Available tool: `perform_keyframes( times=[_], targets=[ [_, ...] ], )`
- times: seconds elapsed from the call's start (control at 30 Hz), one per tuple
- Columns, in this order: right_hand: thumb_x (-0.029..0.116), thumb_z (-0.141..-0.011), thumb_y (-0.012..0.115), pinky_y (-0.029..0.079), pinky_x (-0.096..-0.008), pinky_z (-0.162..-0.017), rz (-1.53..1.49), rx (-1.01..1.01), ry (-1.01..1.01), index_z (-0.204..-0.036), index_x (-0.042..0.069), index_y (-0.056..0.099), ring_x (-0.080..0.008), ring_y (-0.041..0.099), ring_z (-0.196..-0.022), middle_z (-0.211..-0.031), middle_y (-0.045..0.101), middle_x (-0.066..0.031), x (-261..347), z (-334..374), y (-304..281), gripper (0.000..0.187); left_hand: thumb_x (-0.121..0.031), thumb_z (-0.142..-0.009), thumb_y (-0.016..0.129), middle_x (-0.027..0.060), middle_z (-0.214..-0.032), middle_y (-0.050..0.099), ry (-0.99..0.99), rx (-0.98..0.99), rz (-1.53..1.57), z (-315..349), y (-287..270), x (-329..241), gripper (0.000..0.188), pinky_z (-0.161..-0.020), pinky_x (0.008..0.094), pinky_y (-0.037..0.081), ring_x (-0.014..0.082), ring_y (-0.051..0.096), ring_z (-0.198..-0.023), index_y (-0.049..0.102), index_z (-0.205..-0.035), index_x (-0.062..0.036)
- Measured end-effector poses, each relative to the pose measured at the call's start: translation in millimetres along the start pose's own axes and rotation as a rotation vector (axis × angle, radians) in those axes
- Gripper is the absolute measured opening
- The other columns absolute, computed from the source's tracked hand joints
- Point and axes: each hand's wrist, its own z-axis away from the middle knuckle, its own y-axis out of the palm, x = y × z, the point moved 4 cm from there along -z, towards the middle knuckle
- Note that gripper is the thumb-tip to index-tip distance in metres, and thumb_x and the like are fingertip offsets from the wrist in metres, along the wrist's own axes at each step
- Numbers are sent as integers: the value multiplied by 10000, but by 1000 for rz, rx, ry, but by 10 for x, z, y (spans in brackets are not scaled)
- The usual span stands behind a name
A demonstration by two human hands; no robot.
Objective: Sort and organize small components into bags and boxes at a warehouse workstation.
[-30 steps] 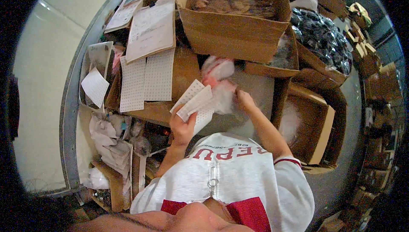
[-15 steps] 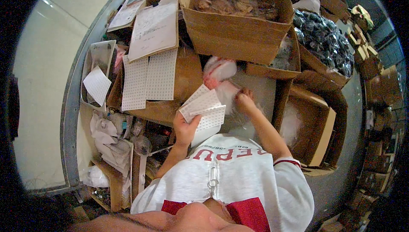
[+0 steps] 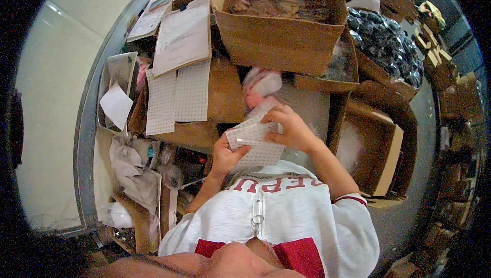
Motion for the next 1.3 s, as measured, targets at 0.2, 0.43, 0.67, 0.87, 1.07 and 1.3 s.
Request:
perform_keyframes(
  times=[0.2,0.43,0.67,0.87,1.07,1.3],
  targets=[
    [36,-693,759,477,-303,-695,-158,102,341,-924,26,591,-199,607,-795,-861,624,-113,-11,145,30,286,34,-745,722,61,-1153,549,68,55,-94,14,39,-47,377,-864,284,456,139,560,-1005,602,-1103,16],
    [2,-754,704,487,-330,-676,-223,177,358,-941,15,549,-232,637,-732,-833,652,-135,12,231,-25,244,41,-695,739,63,-1103,581,148,147,-272,-19,45,-306,327,-860,280,455,165,577,-989,655,-1010,9],
    [5,-816,649,489,-335,-691,-253,261,328,-1073,26,504,-247,661,-839,-905,670,-156,74,247,-1,296,8,-664,777,53,-1061,608,158,159,-264,-56,-5,-311,298,-848,293,462,163,583,-1001,679,-945,-6],
    [15,-781,701,480,-284,-671,-280,184,455,-923,-8,622,-136,592,-728,-833,665,-88,5,264,19,164,48,-688,736,68,-1067,605,110,84,-131,-38,21,-288,275,-833,262,449,144,580,-973,689,-955,3],
    [41,-784,704,480,-291,-661,-218,271,382,-926,-4,647,-145,594,-707,-783,668,-105,59,255,-30,160,35,-695,737,77,-1067,619,91,127,-119,-26,16,-252,270,-835,269,451,158,590,-968,687,-958,2],
    [64,-791,683,493,-350,-701,-26,106,202,-932,30,651,-288,619,-792,-850,626,-124,115,228,-93,149,44,-720,719,87,-1015,654,191,57,-267,-32,40,-267,254,-820,280,467,171,616,-927,685,-968,4]
  ],
)
